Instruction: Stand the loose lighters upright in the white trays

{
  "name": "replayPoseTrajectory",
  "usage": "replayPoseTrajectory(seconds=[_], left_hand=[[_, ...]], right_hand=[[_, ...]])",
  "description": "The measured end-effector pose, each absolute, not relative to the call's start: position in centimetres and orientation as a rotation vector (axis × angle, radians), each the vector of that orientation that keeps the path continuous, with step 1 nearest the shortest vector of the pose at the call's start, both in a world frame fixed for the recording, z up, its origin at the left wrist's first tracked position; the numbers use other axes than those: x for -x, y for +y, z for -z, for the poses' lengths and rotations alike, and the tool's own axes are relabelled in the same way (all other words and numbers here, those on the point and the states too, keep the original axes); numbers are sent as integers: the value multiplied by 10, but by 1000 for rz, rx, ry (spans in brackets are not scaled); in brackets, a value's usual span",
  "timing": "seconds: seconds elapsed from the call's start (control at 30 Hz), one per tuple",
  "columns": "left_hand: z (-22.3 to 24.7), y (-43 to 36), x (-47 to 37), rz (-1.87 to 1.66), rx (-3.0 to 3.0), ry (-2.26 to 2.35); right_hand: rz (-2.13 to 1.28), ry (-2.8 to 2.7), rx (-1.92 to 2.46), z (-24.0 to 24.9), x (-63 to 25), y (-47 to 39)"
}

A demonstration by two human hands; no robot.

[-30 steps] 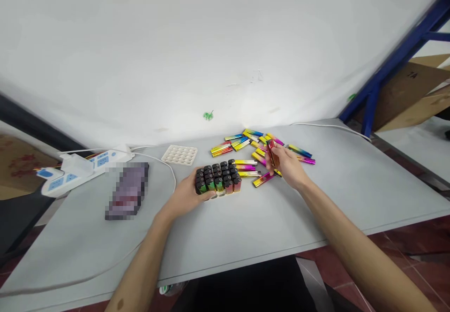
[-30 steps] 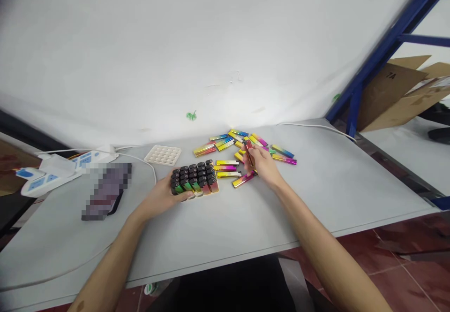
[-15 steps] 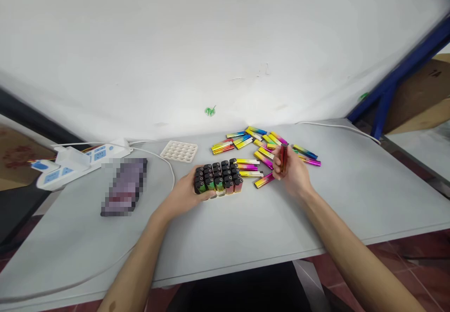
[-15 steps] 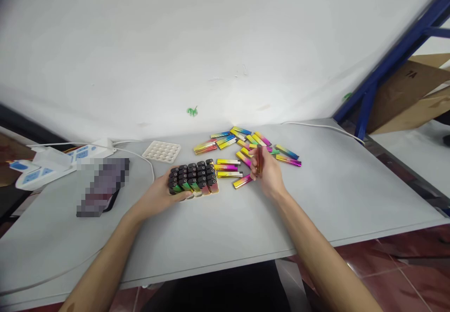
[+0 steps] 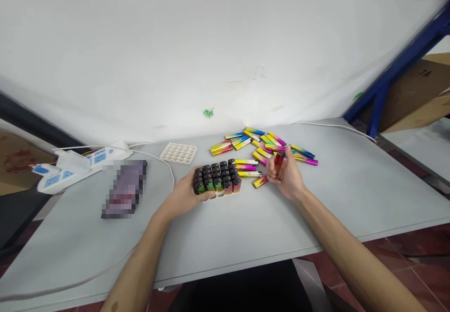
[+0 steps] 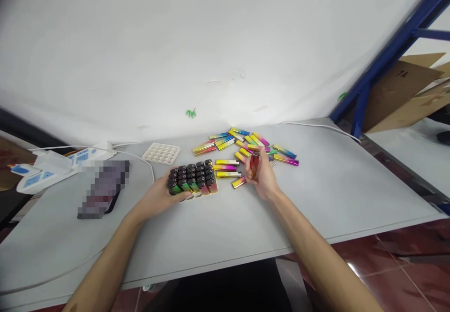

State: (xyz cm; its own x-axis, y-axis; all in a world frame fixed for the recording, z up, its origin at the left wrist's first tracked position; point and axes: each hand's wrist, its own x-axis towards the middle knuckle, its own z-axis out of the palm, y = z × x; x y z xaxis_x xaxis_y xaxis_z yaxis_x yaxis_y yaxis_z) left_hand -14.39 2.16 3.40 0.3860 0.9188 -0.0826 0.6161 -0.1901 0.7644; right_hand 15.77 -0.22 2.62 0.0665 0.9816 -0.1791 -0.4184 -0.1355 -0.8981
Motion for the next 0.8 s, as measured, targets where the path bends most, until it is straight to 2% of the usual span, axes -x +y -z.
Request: replayPoseTrajectory(seconds=[0.8], left_hand=[[-34,22,144,-507,-1903,1320]], right_hand=[[-1414,-719,1116,-26,-156,-4]])
